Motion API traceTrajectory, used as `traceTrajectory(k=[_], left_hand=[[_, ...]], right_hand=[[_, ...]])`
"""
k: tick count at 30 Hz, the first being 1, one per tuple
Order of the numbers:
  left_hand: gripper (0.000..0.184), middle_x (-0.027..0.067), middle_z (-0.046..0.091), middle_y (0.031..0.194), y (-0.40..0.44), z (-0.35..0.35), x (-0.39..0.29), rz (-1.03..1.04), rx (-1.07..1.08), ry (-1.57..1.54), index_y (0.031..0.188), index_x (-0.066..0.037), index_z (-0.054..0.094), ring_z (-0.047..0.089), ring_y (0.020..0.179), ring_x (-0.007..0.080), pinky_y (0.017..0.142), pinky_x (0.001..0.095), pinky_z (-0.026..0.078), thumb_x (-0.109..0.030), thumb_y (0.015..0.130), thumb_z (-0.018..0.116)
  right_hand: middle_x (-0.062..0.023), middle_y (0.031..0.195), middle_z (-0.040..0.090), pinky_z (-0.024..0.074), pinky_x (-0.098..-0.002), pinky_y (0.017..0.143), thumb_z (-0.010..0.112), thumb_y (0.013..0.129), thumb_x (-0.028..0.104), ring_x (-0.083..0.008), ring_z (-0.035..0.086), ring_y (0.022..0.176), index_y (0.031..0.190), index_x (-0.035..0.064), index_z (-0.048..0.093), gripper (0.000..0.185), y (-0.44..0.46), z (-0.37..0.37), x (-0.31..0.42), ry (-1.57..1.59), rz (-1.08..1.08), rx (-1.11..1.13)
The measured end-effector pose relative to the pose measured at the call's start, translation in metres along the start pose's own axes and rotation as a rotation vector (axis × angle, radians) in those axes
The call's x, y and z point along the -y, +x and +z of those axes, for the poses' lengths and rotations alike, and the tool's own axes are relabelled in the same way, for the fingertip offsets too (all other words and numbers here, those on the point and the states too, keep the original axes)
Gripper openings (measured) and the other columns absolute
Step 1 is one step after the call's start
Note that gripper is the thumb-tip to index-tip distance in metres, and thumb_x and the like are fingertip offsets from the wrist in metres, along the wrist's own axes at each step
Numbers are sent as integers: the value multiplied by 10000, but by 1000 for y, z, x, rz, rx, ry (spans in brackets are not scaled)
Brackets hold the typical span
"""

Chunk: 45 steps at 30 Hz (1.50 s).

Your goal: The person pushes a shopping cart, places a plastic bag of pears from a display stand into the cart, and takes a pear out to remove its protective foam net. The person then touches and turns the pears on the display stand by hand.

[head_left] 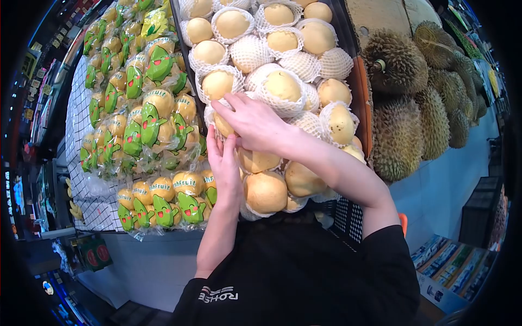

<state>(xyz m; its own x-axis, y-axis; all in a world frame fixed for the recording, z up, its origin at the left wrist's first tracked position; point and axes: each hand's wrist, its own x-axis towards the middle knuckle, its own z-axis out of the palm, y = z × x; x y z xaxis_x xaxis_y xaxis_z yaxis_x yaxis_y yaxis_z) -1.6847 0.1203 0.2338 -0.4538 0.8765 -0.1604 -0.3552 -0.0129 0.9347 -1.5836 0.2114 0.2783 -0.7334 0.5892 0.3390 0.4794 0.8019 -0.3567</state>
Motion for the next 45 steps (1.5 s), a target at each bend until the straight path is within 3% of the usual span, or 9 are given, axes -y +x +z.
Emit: traceTrajectory(k=[5, 10, 13, 25, 27, 32, 35, 41, 45], left_hand=[[645, 129, 505, 1330, -4, 6, -10, 77, 16, 49, 1511, -1, 234, 531, 1182, 175, 1033, 326, 410, -119, 966, 558], [609, 181, 307, 1537, -8, 44, -49, 294, 92, 140, 1503, 37, 246, 351, 1391, 230, 1126, 364, 312, -147, 985, 509], [607, 182, 478, 1388, 20, 65, -58, 337, 197, 113, 1480, 76, 267, 517, 1202, 190, 986, 315, 439, -165, 996, 545], [556, 145, 574, 1308, 94, 112, -43, 133, 429, 168, 1365, 81, 476, 525, 1204, 187, 1032, 300, 389, -369, 1040, 436], [556, 99, 537, 1356, 100, 109, -39, 96, 427, 210, 1402, -3, 479, 516, 1186, 179, 1035, 332, 377, -414, 1029, 436], [522, 79, 577, 1275, 111, 102, -20, 121, 445, 258, 1396, -7, 486, 531, 1163, 183, 1035, 327, 379, -383, 1039, 424], [523, 90, 580, 1271, 116, 102, -16, 148, 442, 309, 1406, -6, 470, 533, 1172, 194, 1044, 327, 373, -377, 1040, 422], [538, 166, 536, 1366, 67, 81, -44, 211, 264, 348, 1413, 24, 436, 520, 1247, 236, 1078, 366, 368, -360, 1036, 434], [475, 213, 520, 1376, 1, 48, -62, 346, 289, 230, 1391, 72, 435, 530, 1259, 277, 1082, 366, 381, -255, 1046, 439]], right_hand=[[-224, 1214, 526, 510, -445, 911, 808, 623, 115, -394, 553, 1126, 1339, 26, 440, 810, 1, -8, 1, 51, -11, -45], [-233, 1177, 540, 507, -432, 921, 829, 613, 170, -387, 558, 1109, 1330, 24, 451, 823, 10, -36, -8, -12, -124, -299], [-253, 1266, 517, 467, -442, 991, 819, 647, 188, -403, 528, 1184, 1339, 26, 458, 797, 16, -56, -29, 26, -85, -368], [-218, 1385, 483, 377, -397, 1094, 752, 706, 316, -340, 472, 1299, 1410, 9, 431, 833, 7, -68, -124, 170, 278, -239], [-211, 1403, 471, 362, -392, 1106, 754, 744, 310, -327, 454, 1320, 1416, 12, 428, 804, 7, -69, -123, 204, 282, -222], [-211, 1443, 434, 328, -392, 1128, 718, 838, 306, -319, 402, 1369, 1434, 6, 408, 735, 8, -45, -132, 260, 228, -276], [-280, 1475, 357, 316, -423, 1133, 668, 867, 424, -395, 335, 1403, 1461, 39, 382, 764, 4, -36, -138, 180, 221, -320], [-243, 1542, 301, 254, -387, 1168, 584, 948, 450, -326, 267, 1454, 1507, 58, 318, 733, 2, -71, -126, 208, 311, -237], [-221, 1519, 357, 260, -368, 1165, 530, 979, 445, -301, 305, 1441, 1453, 54, 421, 624, -18, -80, -113, 233, 353, -355]])
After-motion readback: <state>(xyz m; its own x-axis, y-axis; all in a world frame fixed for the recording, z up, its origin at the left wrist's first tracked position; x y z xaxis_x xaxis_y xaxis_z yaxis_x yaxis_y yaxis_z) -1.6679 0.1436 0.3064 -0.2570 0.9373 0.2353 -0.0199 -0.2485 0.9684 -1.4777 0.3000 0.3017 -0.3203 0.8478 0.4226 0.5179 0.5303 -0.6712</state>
